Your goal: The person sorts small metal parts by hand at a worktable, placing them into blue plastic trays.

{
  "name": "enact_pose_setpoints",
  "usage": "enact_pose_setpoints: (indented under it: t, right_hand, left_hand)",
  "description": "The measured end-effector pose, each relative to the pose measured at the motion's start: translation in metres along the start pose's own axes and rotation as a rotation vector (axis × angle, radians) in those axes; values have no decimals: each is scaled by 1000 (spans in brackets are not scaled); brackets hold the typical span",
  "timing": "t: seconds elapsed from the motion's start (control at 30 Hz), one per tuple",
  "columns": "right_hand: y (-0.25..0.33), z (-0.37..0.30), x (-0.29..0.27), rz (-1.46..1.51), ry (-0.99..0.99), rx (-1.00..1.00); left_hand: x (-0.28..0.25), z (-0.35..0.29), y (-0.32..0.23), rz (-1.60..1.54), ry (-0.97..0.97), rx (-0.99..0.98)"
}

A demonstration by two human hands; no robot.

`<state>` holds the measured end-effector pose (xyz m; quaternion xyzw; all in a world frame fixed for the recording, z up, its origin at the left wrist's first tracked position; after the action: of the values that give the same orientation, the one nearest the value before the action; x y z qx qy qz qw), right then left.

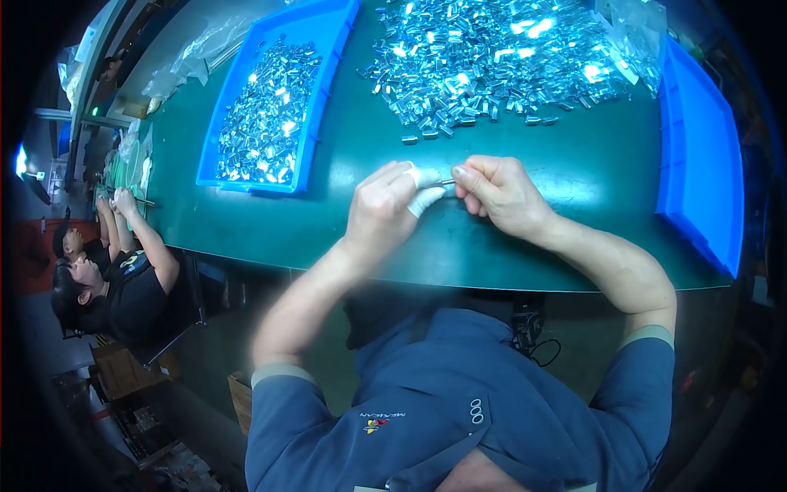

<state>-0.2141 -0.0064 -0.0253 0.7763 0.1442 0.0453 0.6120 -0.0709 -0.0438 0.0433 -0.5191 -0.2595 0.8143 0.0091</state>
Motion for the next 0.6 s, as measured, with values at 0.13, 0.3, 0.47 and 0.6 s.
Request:
enact_pose_setpoints:
  t: [0.13, 0.3, 0.47, 0.6]
  right_hand:
    - [17, -7, 0, -194, -56, -203]
    - [28, -7, -11, -462, -168, -355]
    - [23, -7, -5, -369, -143, -329]
    - [23, -9, -3, -427, -177, -407]
  left_hand:
    - [1, -6, 16, -201, 121, -120]
    - [-26, -27, 45, -192, 98, -263]
    - [-97, -47, 104, 74, -121, -365]
    - [-114, -18, 101, 344, -156, -374]
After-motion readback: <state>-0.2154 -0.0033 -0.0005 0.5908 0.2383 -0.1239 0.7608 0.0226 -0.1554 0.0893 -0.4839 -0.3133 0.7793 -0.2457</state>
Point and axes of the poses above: each hand's wrist, its own z-axis towards the middle knuckle, its own x-axis out of the palm, y = z × x, the point moved 9 cm from there along z, towards the middle knuckle, and after that the axes turned 14 degrees about y, right-handed, at the moved point
